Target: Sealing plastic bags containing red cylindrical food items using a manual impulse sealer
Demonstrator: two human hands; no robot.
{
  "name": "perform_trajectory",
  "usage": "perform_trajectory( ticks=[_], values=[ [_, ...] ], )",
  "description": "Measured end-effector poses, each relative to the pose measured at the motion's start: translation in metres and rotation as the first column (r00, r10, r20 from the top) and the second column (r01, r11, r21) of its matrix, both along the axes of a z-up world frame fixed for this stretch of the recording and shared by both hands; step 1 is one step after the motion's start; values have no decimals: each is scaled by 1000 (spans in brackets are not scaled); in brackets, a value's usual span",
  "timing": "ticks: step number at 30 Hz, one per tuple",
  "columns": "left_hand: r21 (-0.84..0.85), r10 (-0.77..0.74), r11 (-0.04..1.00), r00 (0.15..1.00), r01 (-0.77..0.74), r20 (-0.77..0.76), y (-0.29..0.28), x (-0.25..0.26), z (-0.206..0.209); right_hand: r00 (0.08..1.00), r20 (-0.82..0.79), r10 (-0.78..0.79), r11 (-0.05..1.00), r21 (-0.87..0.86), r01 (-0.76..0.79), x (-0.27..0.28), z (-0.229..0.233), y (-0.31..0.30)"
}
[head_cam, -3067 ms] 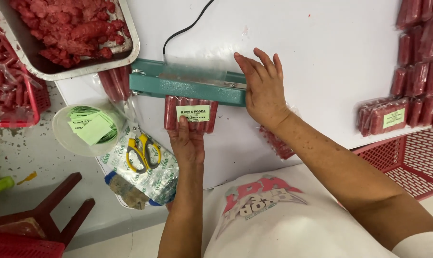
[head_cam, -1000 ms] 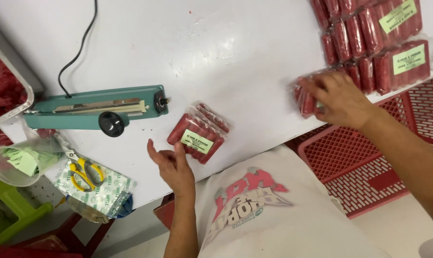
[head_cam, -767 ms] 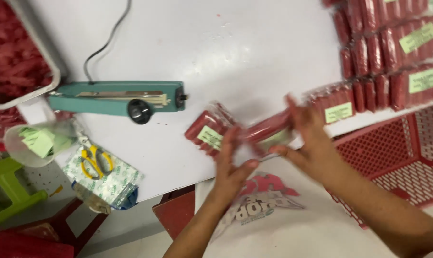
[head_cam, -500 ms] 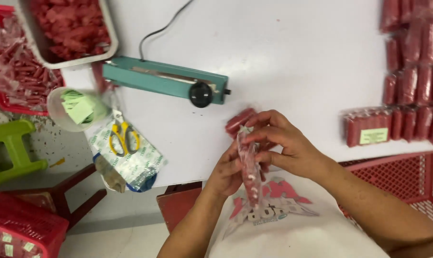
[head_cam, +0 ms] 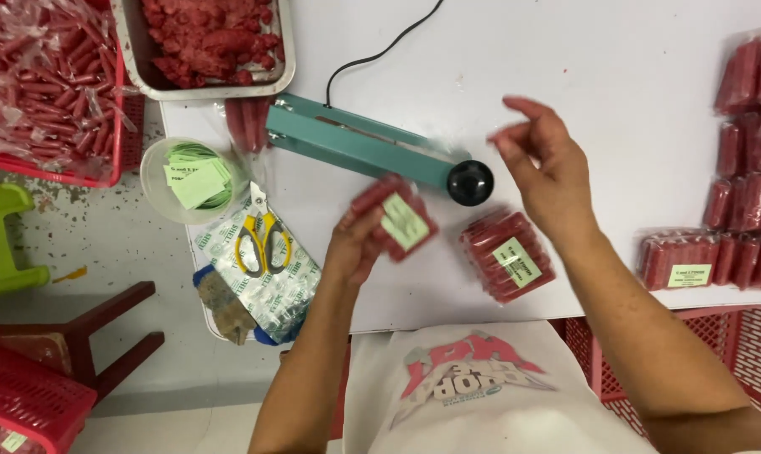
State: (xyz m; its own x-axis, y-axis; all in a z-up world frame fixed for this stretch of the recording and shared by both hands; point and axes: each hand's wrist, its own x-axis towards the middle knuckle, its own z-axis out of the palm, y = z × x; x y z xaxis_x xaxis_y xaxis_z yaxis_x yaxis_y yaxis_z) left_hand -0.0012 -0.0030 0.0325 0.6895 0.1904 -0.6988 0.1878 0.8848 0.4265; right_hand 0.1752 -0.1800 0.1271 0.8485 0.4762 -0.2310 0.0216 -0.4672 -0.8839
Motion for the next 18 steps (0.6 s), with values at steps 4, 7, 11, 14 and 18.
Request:
perform_trajectory(
  ticks=[4,7,11,14,18],
  values=[
    [-60,344,937,939,-343,-5,-1,-1,-65,893,395,217,973,-159,-166,-26,7,43],
    [-73,474,877,880,-476,-37,0,-4,-71,809,476,345,913,-371,-171,-31,-20,56],
    [-66,461,883,886,-464,-57,1,-3,-62,768,505,393,853,-512,-99,-29,-59,49],
    [-60,450,889,891,-453,-64,3,-5,-74,767,506,395,840,-537,-78,-27,-88,45],
    [-47,416,907,908,-418,-53,6,-2,-62,757,524,390,848,-525,-73,-25,-93,47]
  ],
)
